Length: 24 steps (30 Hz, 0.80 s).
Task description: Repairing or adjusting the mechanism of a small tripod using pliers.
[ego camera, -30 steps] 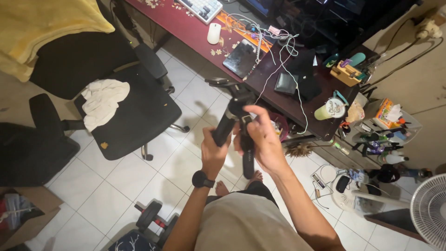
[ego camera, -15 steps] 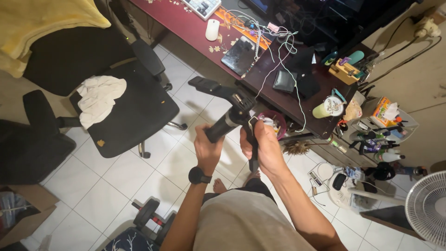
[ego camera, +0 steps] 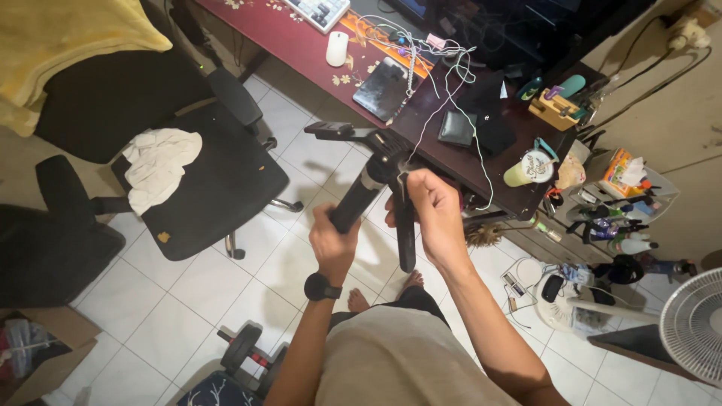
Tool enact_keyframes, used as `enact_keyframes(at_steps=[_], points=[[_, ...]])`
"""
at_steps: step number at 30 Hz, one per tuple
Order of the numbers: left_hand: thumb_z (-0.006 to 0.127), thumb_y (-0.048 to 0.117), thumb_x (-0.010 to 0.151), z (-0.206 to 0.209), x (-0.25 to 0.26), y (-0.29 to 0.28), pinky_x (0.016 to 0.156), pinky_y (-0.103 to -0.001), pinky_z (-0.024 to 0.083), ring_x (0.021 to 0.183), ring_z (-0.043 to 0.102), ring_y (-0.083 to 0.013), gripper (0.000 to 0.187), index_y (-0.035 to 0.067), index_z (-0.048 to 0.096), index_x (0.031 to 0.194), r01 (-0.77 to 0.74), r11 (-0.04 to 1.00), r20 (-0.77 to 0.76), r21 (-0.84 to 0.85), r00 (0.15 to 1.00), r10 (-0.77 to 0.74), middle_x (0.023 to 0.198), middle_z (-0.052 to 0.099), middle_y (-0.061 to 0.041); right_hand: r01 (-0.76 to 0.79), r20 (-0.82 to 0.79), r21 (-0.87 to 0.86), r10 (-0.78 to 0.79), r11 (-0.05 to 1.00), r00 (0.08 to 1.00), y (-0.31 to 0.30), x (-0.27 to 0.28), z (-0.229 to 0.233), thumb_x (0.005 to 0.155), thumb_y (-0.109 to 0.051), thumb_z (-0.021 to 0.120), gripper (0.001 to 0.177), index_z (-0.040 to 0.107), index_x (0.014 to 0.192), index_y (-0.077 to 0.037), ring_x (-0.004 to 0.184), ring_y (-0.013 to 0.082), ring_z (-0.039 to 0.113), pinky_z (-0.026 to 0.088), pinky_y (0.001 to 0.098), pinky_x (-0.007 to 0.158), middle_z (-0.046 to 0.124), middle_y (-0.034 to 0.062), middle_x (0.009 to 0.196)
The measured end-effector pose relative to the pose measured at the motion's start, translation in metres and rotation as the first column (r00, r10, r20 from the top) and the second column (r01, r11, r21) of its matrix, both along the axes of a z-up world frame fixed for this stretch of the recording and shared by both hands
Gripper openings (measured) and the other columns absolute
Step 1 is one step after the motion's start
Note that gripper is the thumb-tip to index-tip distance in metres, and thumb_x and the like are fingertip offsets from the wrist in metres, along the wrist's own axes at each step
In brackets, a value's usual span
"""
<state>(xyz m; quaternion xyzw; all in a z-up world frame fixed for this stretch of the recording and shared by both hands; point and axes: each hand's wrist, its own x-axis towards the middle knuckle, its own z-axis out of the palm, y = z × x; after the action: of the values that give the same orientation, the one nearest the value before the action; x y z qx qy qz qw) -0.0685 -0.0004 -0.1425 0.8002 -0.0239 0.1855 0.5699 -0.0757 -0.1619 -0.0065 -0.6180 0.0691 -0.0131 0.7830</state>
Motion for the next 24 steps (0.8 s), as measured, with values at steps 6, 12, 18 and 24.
enact_keyframes(at_steps=[6,12,18,24], points=[[0.083,0.012,0.078,-0.011,-0.002,-0.001,0.068,-0.048,0.053,0.076,0.067,-0.0416,0.044,0.002,0.055,0.111,-0.041,0.990,0.043,0.137,0.998,0.035,0.085,0.067,-0.018,0.142,0.037,-0.031,-0.141,0.989,0.989,0.001,0.007,0.002,0.103,-0.033,0.057,0.026,0.058,0.102,-0.007,0.069,0.0112,0.068,0.060,0.0275,0.059,0.065,0.0034,0.083],[0.084,0.015,0.078,-0.015,-0.004,0.000,0.068,-0.048,0.053,0.077,0.067,-0.0435,0.045,0.002,0.055,0.111,-0.052,0.985,-0.028,0.167,0.998,0.057,0.084,0.068,-0.020,0.197,-0.006,0.326,-0.206,0.924,0.978,-0.019,0.015,-0.012,0.108,-0.026,0.052,0.025,0.062,0.116,-0.004,0.092,0.0082,0.061,0.048,0.0230,0.079,0.066,0.0005,0.101],[0.083,0.019,0.085,-0.004,-0.004,-0.006,0.069,-0.043,0.054,0.077,0.070,-0.0379,0.047,0.002,0.049,0.112,0.023,1.000,-0.161,-0.007,0.987,-0.023,0.085,0.068,-0.019,0.023,0.155,0.317,-0.076,0.948,0.985,-0.052,0.009,-0.004,0.106,-0.019,0.049,0.011,0.054,0.109,-0.010,0.072,0.0087,0.052,0.047,0.0271,0.068,0.058,0.0022,0.084],[0.056,0.039,0.100,-0.016,0.000,-0.001,0.071,-0.039,0.050,0.070,0.064,-0.0266,0.054,0.003,0.048,0.139,0.275,0.945,-0.229,-0.180,0.922,-0.312,0.081,0.065,-0.015,-0.037,0.115,-0.598,0.131,0.801,0.985,-0.025,-0.015,-0.010,0.088,-0.016,0.080,0.033,0.055,0.107,-0.006,0.067,0.0100,0.045,0.039,0.0258,0.057,0.052,0.0032,0.081]])
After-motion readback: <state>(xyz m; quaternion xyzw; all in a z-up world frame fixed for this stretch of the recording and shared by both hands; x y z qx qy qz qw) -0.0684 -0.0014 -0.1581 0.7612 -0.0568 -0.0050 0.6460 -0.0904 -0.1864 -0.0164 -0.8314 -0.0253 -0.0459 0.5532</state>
